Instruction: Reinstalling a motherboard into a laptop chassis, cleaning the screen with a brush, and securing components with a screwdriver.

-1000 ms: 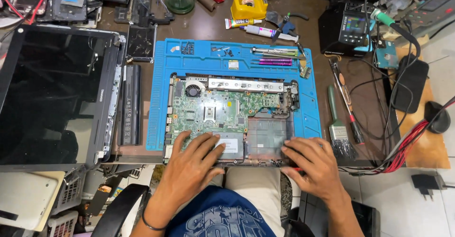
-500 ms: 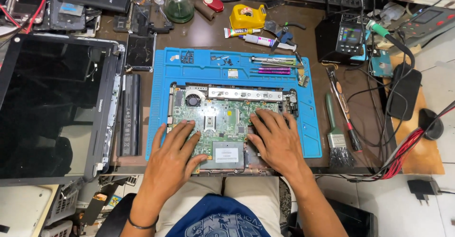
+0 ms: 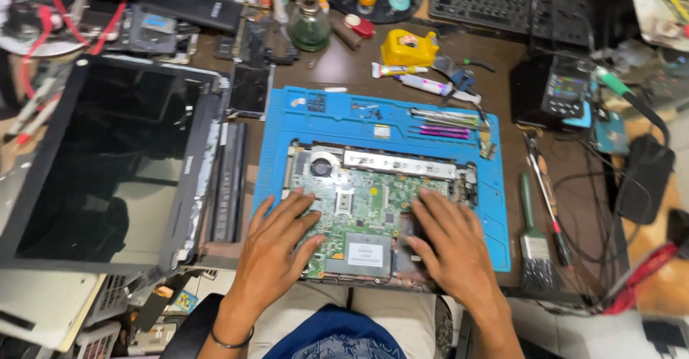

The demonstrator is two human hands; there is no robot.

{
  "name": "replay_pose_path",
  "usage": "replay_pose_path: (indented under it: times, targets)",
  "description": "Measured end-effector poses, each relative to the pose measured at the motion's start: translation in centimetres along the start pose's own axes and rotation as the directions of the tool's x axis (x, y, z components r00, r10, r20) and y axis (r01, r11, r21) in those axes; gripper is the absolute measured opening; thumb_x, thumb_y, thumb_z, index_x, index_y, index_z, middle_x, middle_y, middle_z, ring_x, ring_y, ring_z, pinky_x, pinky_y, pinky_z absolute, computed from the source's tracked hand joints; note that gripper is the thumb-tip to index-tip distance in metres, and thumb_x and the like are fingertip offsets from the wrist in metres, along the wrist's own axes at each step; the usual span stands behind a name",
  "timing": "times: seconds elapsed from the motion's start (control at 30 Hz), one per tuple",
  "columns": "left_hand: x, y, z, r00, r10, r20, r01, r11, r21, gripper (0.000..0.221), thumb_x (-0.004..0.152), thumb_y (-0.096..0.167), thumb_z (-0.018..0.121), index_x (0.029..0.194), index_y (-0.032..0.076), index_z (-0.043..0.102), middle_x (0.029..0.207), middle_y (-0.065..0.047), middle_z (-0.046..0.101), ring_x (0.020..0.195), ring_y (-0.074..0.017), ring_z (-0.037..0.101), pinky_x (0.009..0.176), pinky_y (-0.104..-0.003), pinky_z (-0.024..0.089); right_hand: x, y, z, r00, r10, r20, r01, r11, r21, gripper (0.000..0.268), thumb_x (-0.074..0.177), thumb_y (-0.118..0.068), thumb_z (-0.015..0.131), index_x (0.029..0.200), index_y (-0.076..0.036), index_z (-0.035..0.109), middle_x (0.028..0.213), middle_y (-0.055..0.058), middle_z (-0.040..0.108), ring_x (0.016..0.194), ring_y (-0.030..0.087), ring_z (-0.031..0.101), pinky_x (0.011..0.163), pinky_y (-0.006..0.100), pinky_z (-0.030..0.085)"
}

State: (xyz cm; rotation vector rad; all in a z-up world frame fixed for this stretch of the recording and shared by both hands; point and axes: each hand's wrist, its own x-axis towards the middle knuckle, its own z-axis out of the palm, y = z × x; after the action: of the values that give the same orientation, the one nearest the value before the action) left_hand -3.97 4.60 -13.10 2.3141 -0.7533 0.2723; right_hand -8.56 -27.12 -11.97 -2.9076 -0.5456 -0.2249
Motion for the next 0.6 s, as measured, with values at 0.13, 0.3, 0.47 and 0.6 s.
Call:
replay_pose_path:
  times: [0.13, 0.3, 0.47, 0.6]
  targets:
    - [0.4, -0.8, -0.1, 0.981, -0.084, -0.177, 0.086, 0.996, 0.004, 0.031, 0.102, 0.022, 0.062, 0.124, 0.002, 0.068, 0.140, -0.016, 0.060, 0.137, -0.0348, 0.051, 0.112, -0.050, 0.044, -3.0, -1.5, -1.8, 0.956, 0.110, -0.272, -0.043, 0.969, 0.242, 0.039, 0.097, -0.024, 0.064, 0.133, -0.008, 0.065, 0.140, 0.009, 0.063, 0.128, 0.027, 0.061, 0.108, 0.043, 0.047]
    - [0.7, -2.0, 0.6, 0.970, -0.170, -0.174, 0.179, 0.983, 0.040, 0.033, 0.103, 0.025, 0.057, 0.126, 0.003, 0.068, 0.140, -0.017, 0.060, 0.128, -0.0347, 0.056, 0.109, -0.052, 0.045, 0.0, -9.5, 11.3, 0.981, 0.137, 0.138, -0.181, 0.377, 0.908, 0.024, 0.084, -0.029, 0.079, 0.078, -0.008, 0.089, 0.079, 0.010, 0.086, 0.077, 0.022, 0.085, 0.079, 0.032, 0.072]
    - [0.9, -1.9, 1.5, 0.936, -0.192, -0.294, 0.223, 0.972, 0.077, 0.025, 0.095, 0.020, 0.071, 0.116, 0.007, 0.075, 0.125, -0.013, 0.069, 0.118, -0.0303, 0.065, 0.093, -0.043, 0.053, 20.1, -40.5, 33.2, 0.937, 0.023, 0.349, -0.317, 0.479, 0.819, 0.024, 0.086, -0.037, 0.074, 0.091, -0.016, 0.085, 0.094, 0.005, 0.083, 0.091, 0.019, 0.080, 0.088, 0.035, 0.063]
    - [0.8, -1.1, 0.3, 0.913, -0.208, -0.351, 0.223, 0.975, 0.001, 0.024, 0.095, 0.012, 0.071, 0.116, 0.003, 0.075, 0.123, -0.018, 0.070, 0.115, -0.0345, 0.066, 0.092, -0.046, 0.054, 12.3, -43.9, 35.9, 0.858, -0.076, 0.508, -0.375, 0.584, 0.720, 0.027, 0.087, -0.043, 0.071, 0.101, -0.023, 0.082, 0.106, 0.001, 0.079, 0.103, 0.017, 0.075, 0.096, 0.037, 0.056]
